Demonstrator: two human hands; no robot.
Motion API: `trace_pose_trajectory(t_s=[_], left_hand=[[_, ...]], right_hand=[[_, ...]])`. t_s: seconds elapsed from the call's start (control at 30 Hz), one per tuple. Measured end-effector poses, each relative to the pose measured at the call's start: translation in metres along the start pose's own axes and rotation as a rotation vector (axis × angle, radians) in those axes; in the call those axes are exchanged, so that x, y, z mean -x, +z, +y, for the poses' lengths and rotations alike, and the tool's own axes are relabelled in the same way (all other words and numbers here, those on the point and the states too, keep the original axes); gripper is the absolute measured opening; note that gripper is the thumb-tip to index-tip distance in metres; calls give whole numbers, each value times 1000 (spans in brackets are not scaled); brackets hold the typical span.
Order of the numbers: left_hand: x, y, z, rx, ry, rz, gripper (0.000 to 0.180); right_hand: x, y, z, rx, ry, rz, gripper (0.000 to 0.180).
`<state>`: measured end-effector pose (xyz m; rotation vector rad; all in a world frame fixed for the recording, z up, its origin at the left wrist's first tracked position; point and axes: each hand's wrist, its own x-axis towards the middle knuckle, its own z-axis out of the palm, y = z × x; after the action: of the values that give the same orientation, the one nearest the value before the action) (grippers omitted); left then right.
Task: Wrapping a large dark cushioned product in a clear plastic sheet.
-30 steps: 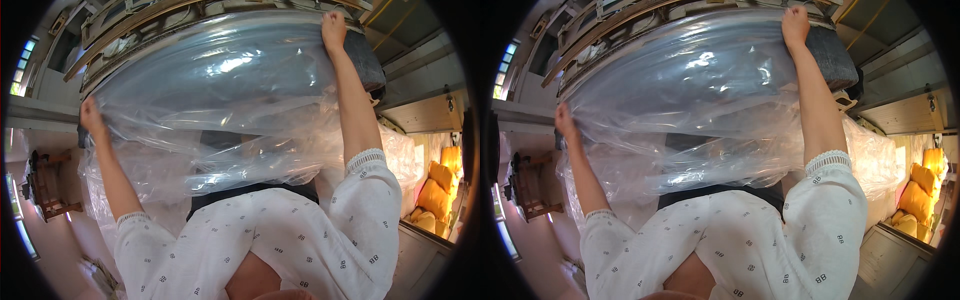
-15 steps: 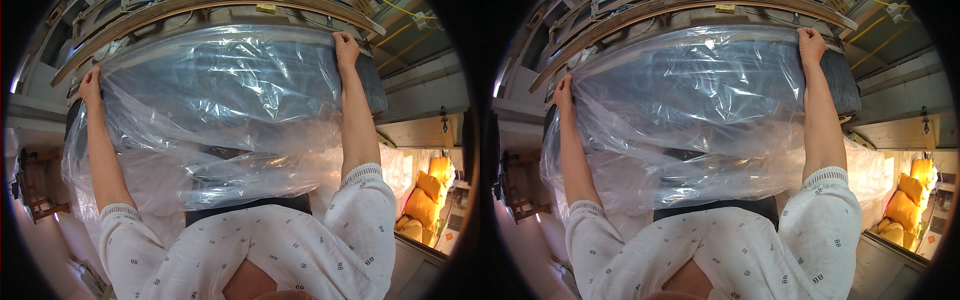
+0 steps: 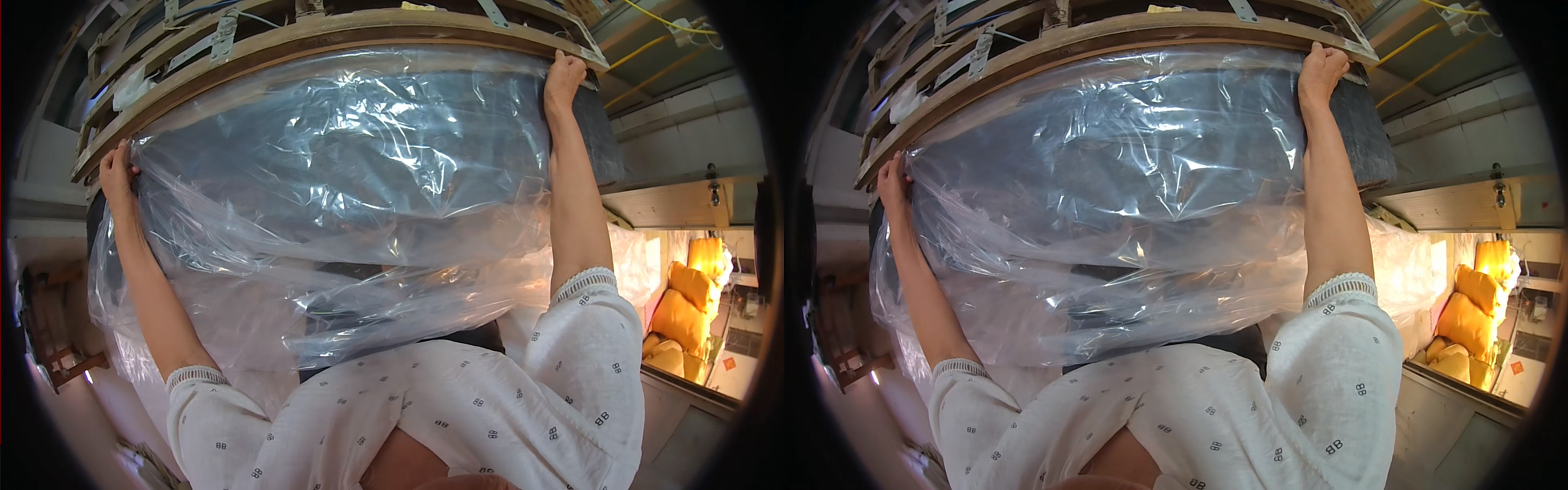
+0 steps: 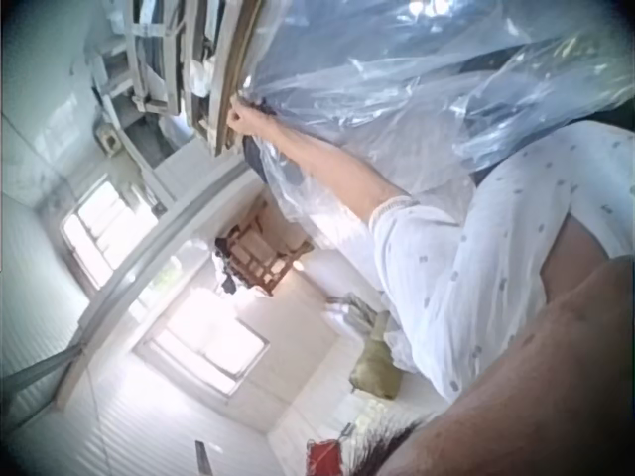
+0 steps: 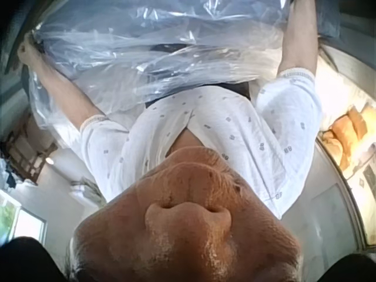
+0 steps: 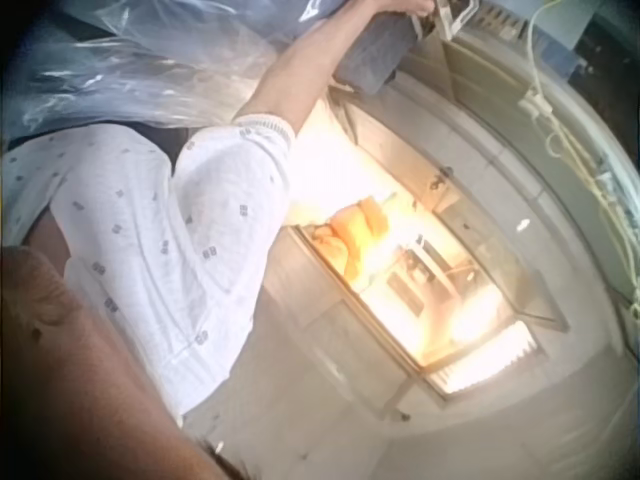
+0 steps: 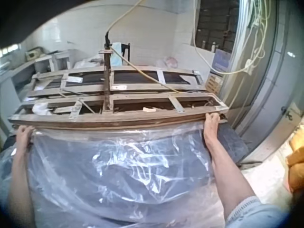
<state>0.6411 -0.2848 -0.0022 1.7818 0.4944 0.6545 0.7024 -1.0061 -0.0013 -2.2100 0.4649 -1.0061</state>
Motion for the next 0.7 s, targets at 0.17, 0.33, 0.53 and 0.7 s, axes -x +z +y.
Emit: trace_pose_trajectory(t_s=[0.17, 0.33, 0.53, 0.7], left_hand=[[9, 1, 10, 52, 3, -19, 37], [10, 7, 8, 75, 64, -33, 37], [34, -46, 44, -228, 388, 85, 40], [68, -50, 28, -163, -27, -123, 38]], right_hand=[[-3, 1, 5, -79, 51, 9, 45], [-4, -1, 3, 17, 69, 23, 50], [52, -49, -48, 396, -142, -378, 55], [76, -89, -14, 221, -313, -298, 54]])
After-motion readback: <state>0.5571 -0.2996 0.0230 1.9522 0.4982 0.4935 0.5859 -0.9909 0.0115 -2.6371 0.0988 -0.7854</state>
